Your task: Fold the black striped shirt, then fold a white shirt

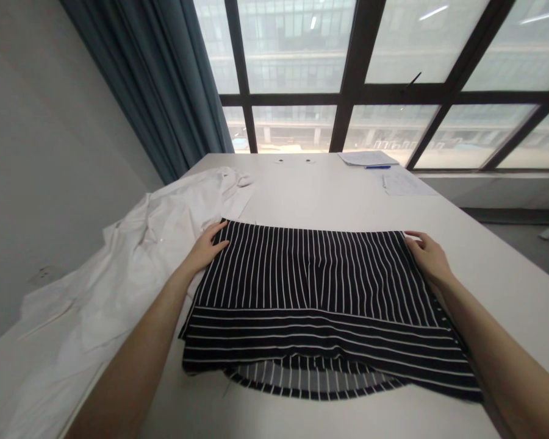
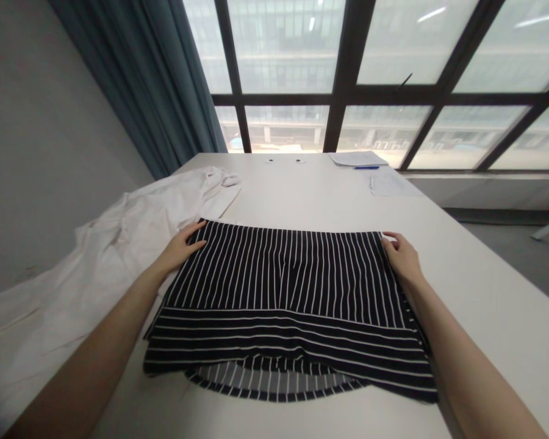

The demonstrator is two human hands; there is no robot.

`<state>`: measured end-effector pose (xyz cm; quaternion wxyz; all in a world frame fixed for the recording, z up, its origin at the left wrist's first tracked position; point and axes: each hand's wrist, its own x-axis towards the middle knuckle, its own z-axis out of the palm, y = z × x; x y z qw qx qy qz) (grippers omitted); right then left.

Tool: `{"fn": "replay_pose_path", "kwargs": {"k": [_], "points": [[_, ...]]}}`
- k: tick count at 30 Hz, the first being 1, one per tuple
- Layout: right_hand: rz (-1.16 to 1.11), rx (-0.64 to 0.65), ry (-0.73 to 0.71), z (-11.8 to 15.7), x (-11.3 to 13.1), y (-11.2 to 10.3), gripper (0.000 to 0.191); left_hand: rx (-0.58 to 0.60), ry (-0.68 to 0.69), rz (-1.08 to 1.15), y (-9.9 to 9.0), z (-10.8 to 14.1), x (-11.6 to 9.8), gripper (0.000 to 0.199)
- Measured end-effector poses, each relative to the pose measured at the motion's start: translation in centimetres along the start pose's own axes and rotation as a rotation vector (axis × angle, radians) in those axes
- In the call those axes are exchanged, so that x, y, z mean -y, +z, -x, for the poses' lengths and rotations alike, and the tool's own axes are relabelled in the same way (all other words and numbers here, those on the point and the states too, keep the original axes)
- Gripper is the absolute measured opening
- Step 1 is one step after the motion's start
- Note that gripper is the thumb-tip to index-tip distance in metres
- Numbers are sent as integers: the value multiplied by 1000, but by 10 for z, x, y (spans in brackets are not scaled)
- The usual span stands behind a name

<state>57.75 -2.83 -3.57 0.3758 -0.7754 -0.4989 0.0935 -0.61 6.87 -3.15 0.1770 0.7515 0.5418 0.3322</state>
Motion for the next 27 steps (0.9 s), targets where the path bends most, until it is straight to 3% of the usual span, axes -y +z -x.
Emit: {"fn": "replay_pose_path", "kwargs": {"k": [10,17,22,25,27], "points": [[-178,91,-159,0,-4,12,72,-16,4,-8,1,1,3,61],[-65,13,-192,-9,-22,7,53,-19,33,-108,0,0,-5,57],[128,-90,-319,-10,9,-4,44,-94,129,-388,-3,-1,-43,47],[150,30,-490,14,48,10,43,-86,223,-511,10,6,-83,40],[158,166,-637,41,72,30,43,1,305,-482,29,18,-110,38]]}}
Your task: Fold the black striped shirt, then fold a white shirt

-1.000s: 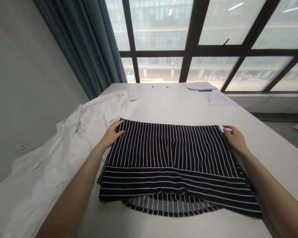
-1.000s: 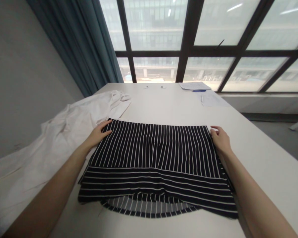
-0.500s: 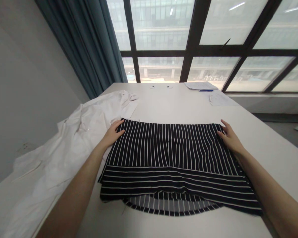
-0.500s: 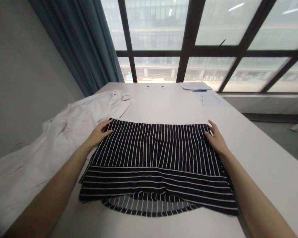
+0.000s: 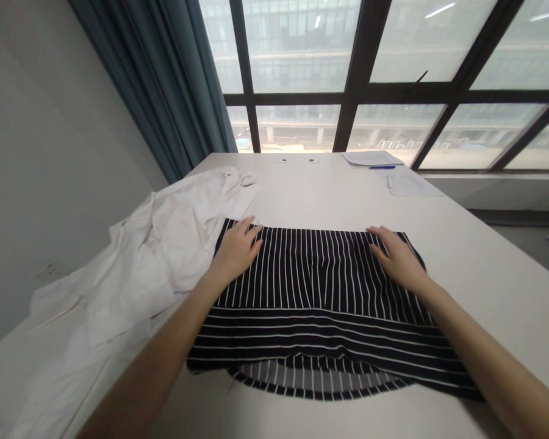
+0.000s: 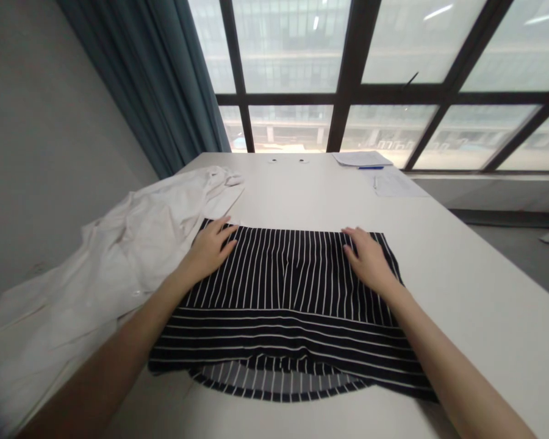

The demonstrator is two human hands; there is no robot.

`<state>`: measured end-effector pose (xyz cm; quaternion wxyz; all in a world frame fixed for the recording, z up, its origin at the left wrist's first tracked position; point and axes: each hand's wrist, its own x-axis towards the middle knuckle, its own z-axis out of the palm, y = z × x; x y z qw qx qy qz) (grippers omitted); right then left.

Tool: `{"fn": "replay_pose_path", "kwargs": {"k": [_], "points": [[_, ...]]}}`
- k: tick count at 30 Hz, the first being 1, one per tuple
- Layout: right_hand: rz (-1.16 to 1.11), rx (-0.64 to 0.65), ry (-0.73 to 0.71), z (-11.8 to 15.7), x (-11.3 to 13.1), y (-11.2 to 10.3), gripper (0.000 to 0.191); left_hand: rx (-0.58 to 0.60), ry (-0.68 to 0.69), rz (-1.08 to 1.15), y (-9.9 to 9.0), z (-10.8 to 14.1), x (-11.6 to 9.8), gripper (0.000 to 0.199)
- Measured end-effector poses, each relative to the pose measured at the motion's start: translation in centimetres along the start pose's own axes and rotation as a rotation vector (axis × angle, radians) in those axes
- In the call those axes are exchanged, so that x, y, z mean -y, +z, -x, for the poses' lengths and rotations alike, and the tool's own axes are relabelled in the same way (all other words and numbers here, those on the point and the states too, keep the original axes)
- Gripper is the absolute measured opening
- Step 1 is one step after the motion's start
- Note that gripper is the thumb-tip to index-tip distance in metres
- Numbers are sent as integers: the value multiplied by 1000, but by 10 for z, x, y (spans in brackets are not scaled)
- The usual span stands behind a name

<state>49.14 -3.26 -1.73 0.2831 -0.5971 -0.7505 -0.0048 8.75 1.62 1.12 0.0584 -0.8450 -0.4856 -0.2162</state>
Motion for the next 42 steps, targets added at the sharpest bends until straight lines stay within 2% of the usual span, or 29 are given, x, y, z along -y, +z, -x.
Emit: {"fn": "replay_pose_path", "kwargs": {"k": [2,4,7,12,21,24,27,31,35,38,42], "points": [[35,117,-106,10,32,19,42,116,143,73,10,7,-34,41],[89,184,-158,21,52,34,44,223,262,122,22,16,-61,48],[143,213,-177,29,61,42,45,327,332,180,35,28,-80,51],[139,217,-176,27,57,36,44,254,324,260,35,32,-78,47],[100,211,-191,28,59,37,42,195,671,252,33,29,-80,35],[64,220,-185,26,59,36,41,206,742,300,31,29,-82,31],[2,264,-172,22,57,29,41,281,705,393,24,29,-86,34],[-137,395,-175,15,53,12,40,386,439,568,10,35,-98,44],[-220,450,-198,7,52,4,37,402,253,622,2,53,-115,43],[-238,440,-267,-4,60,8,35,332,226,620,4,65,-123,35],[-189,428,-404,-21,77,22,38,254,284,588,9,73,-124,29]]}}
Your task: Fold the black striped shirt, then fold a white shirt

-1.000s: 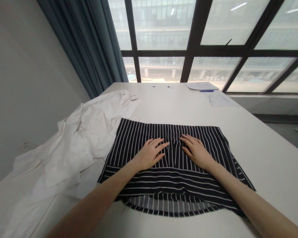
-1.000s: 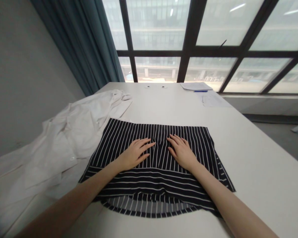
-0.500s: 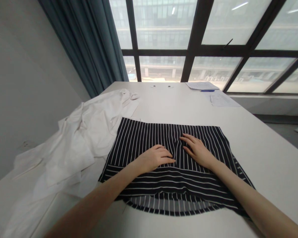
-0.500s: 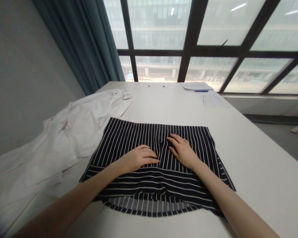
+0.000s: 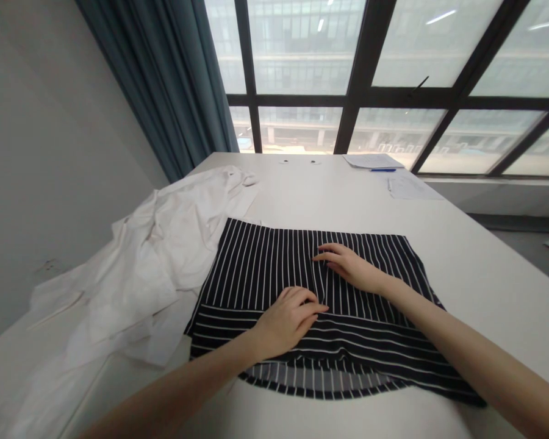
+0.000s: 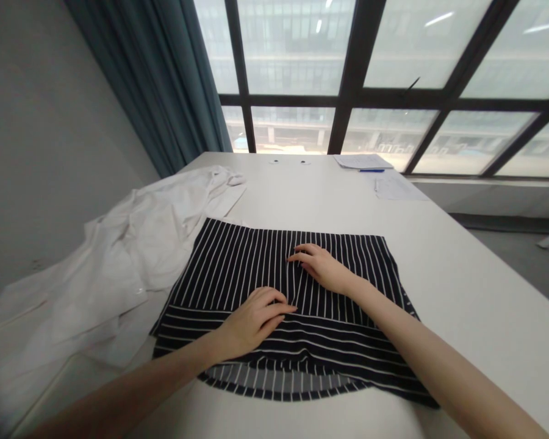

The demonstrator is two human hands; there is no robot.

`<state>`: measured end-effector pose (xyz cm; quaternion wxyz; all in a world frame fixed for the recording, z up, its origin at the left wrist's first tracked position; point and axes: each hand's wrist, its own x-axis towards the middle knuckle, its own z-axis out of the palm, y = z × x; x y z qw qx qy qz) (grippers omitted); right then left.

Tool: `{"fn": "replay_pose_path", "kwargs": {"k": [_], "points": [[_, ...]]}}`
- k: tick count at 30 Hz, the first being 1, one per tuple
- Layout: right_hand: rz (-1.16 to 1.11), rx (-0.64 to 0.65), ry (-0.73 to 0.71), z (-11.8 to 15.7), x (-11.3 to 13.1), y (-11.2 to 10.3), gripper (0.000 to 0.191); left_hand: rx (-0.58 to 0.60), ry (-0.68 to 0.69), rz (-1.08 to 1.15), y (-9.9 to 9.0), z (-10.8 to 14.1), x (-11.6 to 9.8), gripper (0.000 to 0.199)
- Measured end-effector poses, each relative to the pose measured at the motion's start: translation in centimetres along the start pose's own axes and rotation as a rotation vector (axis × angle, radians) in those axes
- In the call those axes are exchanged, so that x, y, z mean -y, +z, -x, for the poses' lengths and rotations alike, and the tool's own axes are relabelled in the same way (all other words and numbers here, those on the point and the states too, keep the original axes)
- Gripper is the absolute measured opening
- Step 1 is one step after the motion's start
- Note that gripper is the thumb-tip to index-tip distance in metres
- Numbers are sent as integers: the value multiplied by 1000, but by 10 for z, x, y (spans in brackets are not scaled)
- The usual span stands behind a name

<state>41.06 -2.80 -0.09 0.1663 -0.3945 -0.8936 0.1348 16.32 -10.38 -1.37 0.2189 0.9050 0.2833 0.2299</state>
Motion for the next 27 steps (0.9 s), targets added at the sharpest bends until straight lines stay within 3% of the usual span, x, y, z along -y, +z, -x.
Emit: {"fn": "replay_pose_path", "kwargs": {"k": [9,13,19,27], "points": [[154,28,-109,-41,-8,10,19,-38,26,-101,6,2,2,26],[137,11,-67,-47,-8,15,16,-28,22,-249,9,3,0,30],[44,-138,40,-48,-7,33,15,78,101,-366,8,2,-1,37],[-32,-459,211,-43,-14,42,23,170,49,-439,6,2,-3,43]]}}
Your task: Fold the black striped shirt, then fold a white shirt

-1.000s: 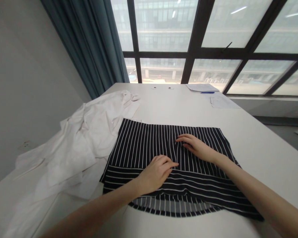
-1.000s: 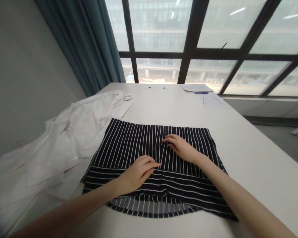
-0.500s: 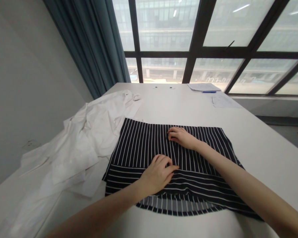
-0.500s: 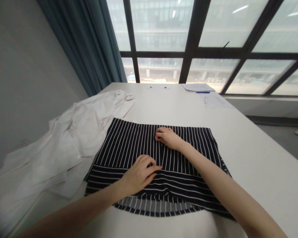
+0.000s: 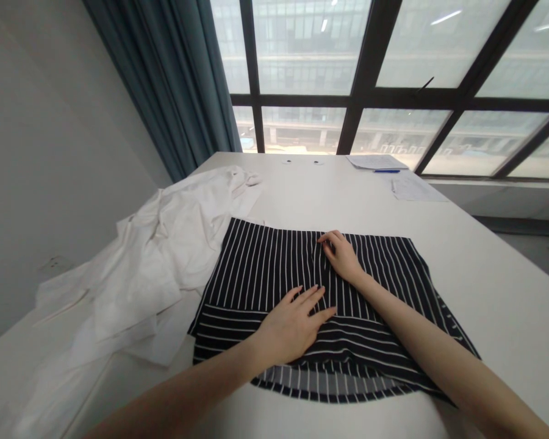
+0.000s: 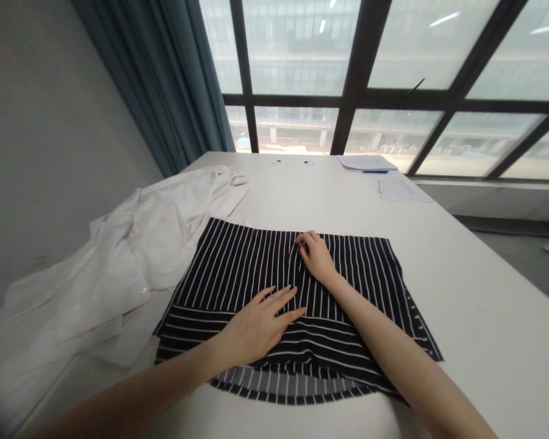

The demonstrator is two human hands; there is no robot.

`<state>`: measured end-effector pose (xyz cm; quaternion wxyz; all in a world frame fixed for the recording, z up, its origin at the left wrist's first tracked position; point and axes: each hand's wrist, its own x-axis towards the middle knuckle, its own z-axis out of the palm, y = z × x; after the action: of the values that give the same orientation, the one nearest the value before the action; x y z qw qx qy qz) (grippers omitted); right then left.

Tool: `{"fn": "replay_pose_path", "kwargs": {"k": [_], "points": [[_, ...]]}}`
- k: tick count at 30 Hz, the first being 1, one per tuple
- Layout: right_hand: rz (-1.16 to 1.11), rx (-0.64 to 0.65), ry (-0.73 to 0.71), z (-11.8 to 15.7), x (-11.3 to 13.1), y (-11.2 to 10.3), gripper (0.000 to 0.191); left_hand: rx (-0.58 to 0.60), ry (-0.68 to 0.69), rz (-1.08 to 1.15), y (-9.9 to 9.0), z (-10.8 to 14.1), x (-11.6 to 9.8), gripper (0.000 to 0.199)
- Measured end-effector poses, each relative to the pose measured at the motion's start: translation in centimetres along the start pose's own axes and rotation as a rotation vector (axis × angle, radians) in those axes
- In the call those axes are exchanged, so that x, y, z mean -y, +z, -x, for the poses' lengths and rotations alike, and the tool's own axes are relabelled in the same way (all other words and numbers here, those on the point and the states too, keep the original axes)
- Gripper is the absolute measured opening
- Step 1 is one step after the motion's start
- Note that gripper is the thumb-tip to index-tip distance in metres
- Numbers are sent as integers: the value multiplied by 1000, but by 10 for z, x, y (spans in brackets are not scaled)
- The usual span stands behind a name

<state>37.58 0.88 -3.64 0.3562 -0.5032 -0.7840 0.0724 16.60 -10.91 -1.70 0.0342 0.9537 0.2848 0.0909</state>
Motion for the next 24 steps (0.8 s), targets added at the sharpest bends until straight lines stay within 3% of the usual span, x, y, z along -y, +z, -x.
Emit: {"fn": "replay_pose_path", "kwargs": {"k": [2,5,14,24], "points": [[0,-10,3,2,0,-3,22,10,-7,-18,0,0,0,44],[43,87,-29,6,-1,-5,21,7,-13,-44,2,1,-1,47],[297,320,-51,3,-5,6,47,11,-11,-24,3,1,-1,46],[335,457,-35,-16,-18,3,57,37,25,54,-2,6,1,49]]}}
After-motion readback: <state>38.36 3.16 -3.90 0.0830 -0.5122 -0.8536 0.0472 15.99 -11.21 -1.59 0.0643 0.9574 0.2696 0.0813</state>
